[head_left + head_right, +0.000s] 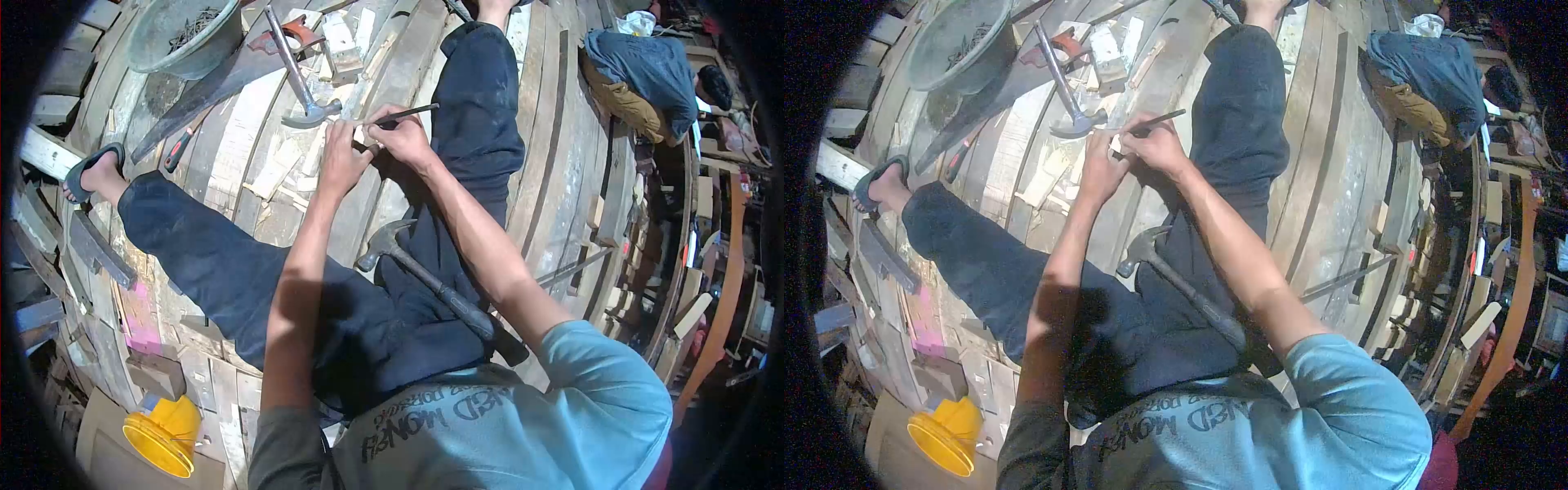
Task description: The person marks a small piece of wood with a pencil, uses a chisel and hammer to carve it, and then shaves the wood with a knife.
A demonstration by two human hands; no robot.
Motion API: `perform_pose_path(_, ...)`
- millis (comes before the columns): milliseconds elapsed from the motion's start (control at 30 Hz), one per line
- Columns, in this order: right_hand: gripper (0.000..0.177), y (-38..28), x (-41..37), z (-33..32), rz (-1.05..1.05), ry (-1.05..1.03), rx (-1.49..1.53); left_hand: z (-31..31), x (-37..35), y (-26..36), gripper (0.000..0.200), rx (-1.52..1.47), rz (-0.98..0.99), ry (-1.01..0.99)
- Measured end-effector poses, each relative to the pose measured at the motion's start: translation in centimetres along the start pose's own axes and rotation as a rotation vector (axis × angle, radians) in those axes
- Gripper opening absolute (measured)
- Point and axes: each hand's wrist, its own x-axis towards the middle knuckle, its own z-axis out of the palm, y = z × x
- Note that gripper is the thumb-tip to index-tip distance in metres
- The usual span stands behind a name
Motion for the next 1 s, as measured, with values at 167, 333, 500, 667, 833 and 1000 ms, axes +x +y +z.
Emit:
perform_pose_path(167, 0.006, -0.3, -0.2, -0.2, 0.064, -0.011, -0.011, 0.0, 0.0, -0.1, 0.046, 0.007, -0.029, -0.023)
perform_pose_path(333, 0.007, 0.0, -0.1, -0.2, 0.051, 0.044, -0.001, -0.1, 0.2, 0.1, 0.046, 0.013, -0.033, -0.034)
perform_pose_path(500, 0.008, 0.1, -0.1, -0.2, 0.083, 0.035, 0.049, -0.2, 0.1, 0.3, 0.045, 0.008, 0.042, 0.017)
perform_pose_path(667, 0.009, 0.5, 0.0, -0.1, 0.043, 0.047, 0.0, -0.7, 0.0, 0.8, 0.048, -0.02, 0.0, -0.024)
perform_pose_path(833, 0.01, 0.2, -0.1, -0.1, 0.053, 0.035, -0.002, -0.3, 0.0, 0.4, 0.047, -0.002, 0.007, -0.02)
perform_pose_path(1000, 0.006, 0.6, 0.2, -0.1, -0.062, 0.03, -0.098, -0.1, 0.1, 0.0, 0.047, 0.034, 0.023, -0.002)
